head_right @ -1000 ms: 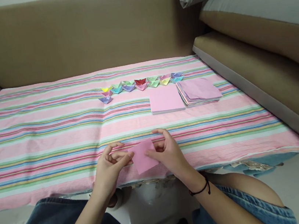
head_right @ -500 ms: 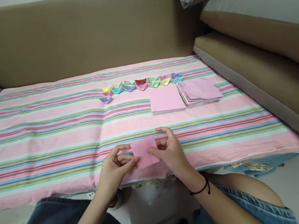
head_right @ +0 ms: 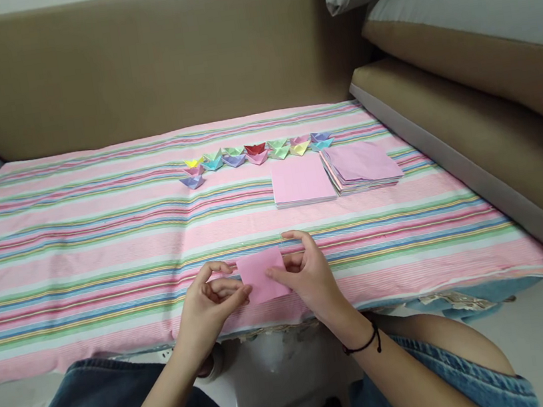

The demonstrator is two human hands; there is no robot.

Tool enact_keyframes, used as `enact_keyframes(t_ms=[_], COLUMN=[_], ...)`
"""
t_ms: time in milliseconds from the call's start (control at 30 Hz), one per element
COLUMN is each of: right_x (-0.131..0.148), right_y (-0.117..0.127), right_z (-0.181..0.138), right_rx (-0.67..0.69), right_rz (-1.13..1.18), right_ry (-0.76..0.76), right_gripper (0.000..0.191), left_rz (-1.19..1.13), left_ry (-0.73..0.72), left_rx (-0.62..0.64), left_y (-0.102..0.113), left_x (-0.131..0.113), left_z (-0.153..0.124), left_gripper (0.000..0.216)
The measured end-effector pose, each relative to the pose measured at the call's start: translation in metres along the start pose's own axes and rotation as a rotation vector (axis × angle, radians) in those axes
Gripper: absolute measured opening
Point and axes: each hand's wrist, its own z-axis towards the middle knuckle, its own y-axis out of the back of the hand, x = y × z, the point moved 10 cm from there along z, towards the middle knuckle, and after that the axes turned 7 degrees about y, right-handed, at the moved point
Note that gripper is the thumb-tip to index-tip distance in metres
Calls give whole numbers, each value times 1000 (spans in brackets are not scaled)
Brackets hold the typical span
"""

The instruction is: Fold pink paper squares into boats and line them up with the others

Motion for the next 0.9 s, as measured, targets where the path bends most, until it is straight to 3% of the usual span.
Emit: enact_keyframes(t_ms=[300,500,900], right_x=[0,1,12], right_y=[2,-1,9], right_z=[0,-1,5], right_rx=[-2,-8,-49], right_rz=[-24,6,50], right_ry=[20,23,24], right_gripper=[67,69,68], left_rz=[30,233,259], left_ry=[-46,-172,-213], left_rx=[5,78,4], left_y=[0,-12,-2], left_x=[-2,-15,-27], left_z=[-1,-6,-5], left_gripper=[35,12,20])
